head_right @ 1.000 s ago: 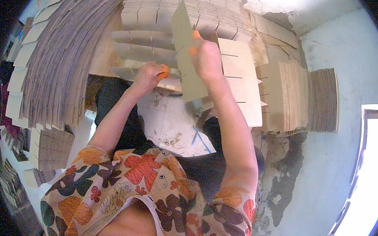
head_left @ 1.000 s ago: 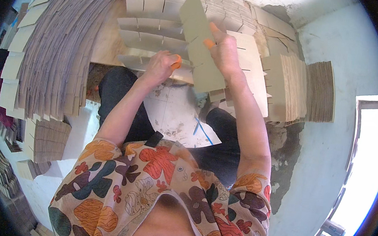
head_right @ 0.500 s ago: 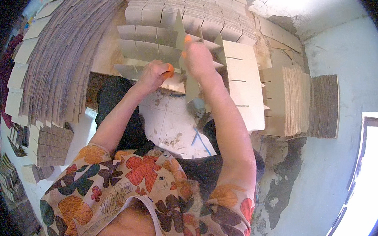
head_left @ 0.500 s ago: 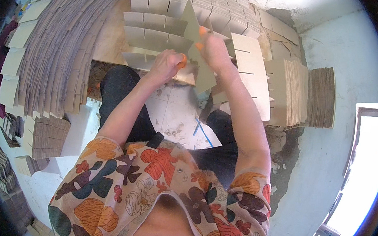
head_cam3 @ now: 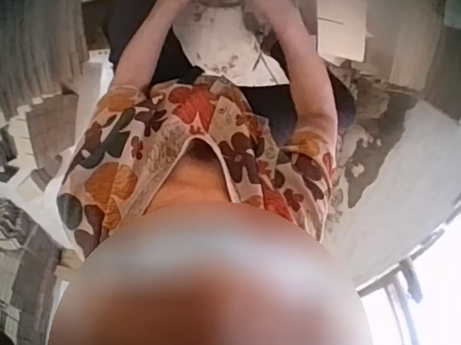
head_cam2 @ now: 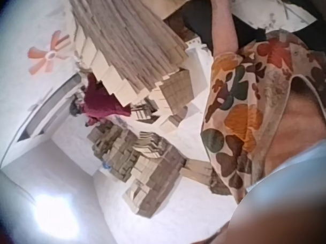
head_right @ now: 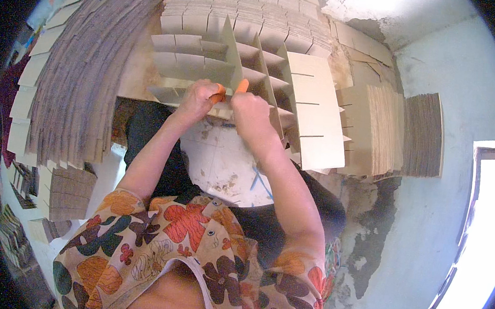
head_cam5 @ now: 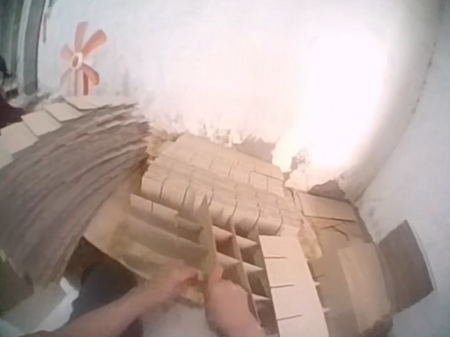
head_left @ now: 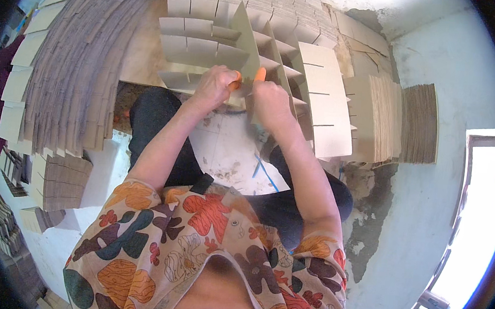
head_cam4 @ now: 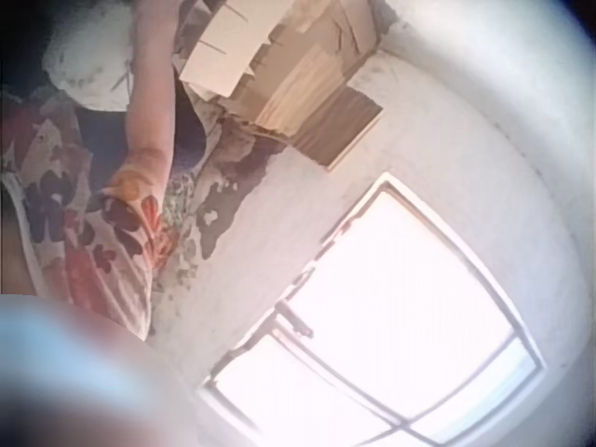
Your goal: The person sits on the floor and repeatedly picks up flat cardboard sheets with pre-cut slots, then inserts them into a growing stack of similar dividers. The person aligns and slides each piece into the existing structure, building a multi-compartment cardboard organizer.
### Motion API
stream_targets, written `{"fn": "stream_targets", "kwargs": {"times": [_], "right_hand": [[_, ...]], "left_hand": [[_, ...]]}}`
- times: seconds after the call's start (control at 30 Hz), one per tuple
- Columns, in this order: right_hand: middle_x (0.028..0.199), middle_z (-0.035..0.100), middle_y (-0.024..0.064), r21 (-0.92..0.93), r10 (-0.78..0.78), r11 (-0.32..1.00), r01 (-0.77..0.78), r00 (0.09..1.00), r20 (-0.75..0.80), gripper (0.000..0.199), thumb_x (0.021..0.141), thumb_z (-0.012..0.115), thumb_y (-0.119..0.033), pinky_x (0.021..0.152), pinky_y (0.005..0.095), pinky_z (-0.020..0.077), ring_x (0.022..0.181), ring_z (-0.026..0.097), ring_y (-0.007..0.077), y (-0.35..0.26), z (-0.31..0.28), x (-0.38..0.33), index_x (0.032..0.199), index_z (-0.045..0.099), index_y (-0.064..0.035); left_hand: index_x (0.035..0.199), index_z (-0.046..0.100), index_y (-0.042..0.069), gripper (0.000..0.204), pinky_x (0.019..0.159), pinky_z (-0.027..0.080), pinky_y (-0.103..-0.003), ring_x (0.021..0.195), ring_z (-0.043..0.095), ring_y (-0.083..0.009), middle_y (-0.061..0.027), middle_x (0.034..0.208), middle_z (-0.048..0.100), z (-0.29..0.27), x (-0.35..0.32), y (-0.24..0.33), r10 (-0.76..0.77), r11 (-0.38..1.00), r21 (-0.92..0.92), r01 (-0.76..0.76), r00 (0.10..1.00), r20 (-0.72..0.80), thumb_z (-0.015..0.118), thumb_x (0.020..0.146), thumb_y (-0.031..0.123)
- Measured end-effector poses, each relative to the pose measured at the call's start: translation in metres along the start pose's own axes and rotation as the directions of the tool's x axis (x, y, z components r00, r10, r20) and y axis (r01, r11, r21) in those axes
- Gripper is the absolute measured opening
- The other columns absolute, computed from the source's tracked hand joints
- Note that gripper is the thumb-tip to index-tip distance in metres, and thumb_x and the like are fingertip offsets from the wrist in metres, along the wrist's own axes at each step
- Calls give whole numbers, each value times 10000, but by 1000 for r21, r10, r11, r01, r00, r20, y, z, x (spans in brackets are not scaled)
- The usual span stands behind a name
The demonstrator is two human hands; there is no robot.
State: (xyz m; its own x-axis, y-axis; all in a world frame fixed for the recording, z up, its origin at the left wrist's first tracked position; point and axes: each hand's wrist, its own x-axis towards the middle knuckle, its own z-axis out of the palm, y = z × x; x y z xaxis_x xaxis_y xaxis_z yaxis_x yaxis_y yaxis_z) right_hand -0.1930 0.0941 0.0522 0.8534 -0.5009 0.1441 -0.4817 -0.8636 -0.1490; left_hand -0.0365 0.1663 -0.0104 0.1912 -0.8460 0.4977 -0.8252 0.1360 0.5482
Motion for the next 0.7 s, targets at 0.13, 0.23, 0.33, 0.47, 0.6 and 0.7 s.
{"fn": "stream_targets", "kwargs": {"times": [0.13, 0.23, 0.33, 0.47, 0.6, 0.7], "right_hand": [[740, 623, 199, 63, 40, 997, -36, 997, -65, 125, 700, 582, 13, 636, 436, 528, 718, 642, 359, 7, -4, 5, 825, 590, 16], [741, 626, 196, 23, -3, 1000, 5, 998, -70, 129, 730, 566, 1, 632, 431, 528, 718, 645, 354, 4, 0, 5, 855, 588, 25], [746, 629, 192, -8, -15, 1000, 14, 999, -29, 127, 765, 551, -24, 630, 426, 528, 717, 647, 350, 3, 16, 12, 874, 587, 28], [755, 637, 175, 19, 32, 999, -33, 997, 67, 117, 794, 560, -76, 640, 431, 525, 724, 647, 347, 8, 10, 19, 876, 590, 2], [796, 638, 149, 137, 132, 983, -124, 990, -54, 146, 811, 587, -151, 639, 433, 512, 751, 639, 345, 21, -18, 6, 903, 592, -38], [951, 604, 154, 60, 257, 964, -260, 846, -467, 390, 779, 679, -173, 757, 427, 473, 893, 568, 336, 72, -16, -26, 1137, 560, -74]], "left_hand": [[790, 638, 54, 120, 632, 450, -421, 699, 563, -323, -131, 690, 563, -2, 0, -2, 2, 999, 52, -2, 1000, 6, 710, 700, 84], [772, 626, 58, 85, 647, 451, -429, 710, 561, -332, -142, 697, 557, -4, -3, -2, -19, 999, 37, 18, 999, 33, 678, 711, 84], [763, 620, 58, 73, 652, 450, -432, 714, 560, -336, -147, 699, 555, -5, 0, 2, -30, 999, 18, 29, 998, 58, 666, 714, 84], [764, 620, 52, 90, 650, 447, -433, 707, 559, -335, -141, 682, 552, -4, 1, -1, 5, 1000, -8, -4, 997, 82, 679, 705, 87], [764, 621, 48, 118, 647, 444, -429, 699, 557, -327, -139, 674, 556, -11, 0, 3, -3, 1000, -4, 3, 997, 80, 700, 702, 112], [773, 628, 48, 133, 645, 444, -421, 695, 556, -322, -139, 677, 565, -11, 1, 9, 14, 999, -40, -12, 999, 48, 710, 701, 122]]}}
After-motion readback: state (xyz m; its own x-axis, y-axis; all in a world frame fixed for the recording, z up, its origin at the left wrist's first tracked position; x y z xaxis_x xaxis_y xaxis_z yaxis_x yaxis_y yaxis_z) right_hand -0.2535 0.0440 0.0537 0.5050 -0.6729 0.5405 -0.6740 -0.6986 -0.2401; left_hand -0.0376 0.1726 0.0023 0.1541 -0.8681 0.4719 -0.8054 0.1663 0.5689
